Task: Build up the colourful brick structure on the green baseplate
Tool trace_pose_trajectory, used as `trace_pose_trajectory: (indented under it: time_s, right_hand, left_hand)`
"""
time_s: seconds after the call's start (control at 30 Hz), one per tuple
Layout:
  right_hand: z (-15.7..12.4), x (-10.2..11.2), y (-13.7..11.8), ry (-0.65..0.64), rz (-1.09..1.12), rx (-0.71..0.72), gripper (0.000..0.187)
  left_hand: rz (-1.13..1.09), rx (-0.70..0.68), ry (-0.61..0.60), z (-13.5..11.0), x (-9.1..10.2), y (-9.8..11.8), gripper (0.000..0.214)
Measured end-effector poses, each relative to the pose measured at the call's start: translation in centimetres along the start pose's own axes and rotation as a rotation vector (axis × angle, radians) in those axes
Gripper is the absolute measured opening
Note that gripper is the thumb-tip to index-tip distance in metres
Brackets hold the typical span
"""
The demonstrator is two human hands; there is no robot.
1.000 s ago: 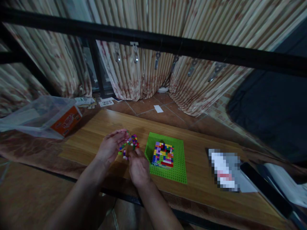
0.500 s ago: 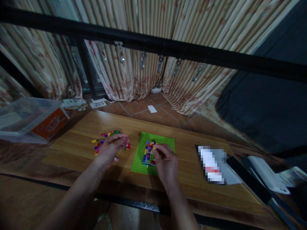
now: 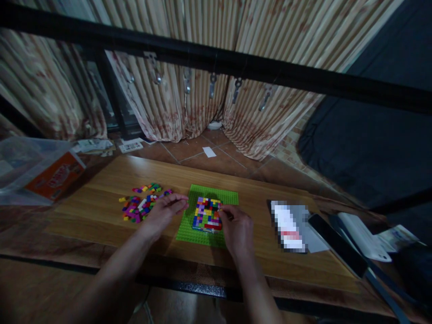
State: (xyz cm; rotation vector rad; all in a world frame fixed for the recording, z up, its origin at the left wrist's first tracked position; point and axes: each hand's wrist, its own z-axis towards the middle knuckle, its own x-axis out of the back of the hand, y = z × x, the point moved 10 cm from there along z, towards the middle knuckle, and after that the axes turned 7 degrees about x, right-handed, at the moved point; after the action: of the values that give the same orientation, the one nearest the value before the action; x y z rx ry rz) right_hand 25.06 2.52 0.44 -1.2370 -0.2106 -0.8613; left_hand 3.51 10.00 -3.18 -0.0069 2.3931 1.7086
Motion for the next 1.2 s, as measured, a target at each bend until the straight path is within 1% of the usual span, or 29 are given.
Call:
trace_pose_trajectory:
  time_s: [0.13,0.47,0.6,0.7,0.83,0.97,1.07,1.2]
  right_hand:
    - [0.1,-0.2,0.7,0.002,0.01,-0.052,0.022]
    - [0.1,-0.4,0.7,0.014,0.066,-0.061,0.022]
    - [0.2,-0.1,0.4,0.021,0.042,-0.06,0.021]
    - [0.3,0.3,0.6,0.042,0.081,-0.079,0.021]
    - [0.5,0.6,1.5,0.069,0.143,-0.13,0.024]
    - [0.5,0.6,2.3,0.07,0.184,-0.186,0.028]
    - [0.4,0.2,3.1,0.055,0.221,-0.25,0.033]
    - [0.4,-0.8,3.8,0.02,0.257,-0.311,0.044]
  left_hand:
    - [0.042,-0.013,-0.001,0.0,0.0,0.2,0.011]
    - [0.098,-0.061,-0.012,0.5,0.0,0.0,0.012]
    - [0.134,-0.07,-0.019,0.5,-0.1,0.0,0.012]
    - [0.129,-0.082,-0.019,0.4,-0.1,0.2,0.011]
    - [0.134,-0.079,-0.025,0.4,-0.2,0.1,0.013]
    - [0.147,-0.078,-0.024,0.5,-0.1,0.1,0.009]
    - [0.152,-0.068,-0.024,0.5,-0.1,0.0,0.008]
    - [0.139,-0.058,-0.01,0.4,0.0,0.1,0.006]
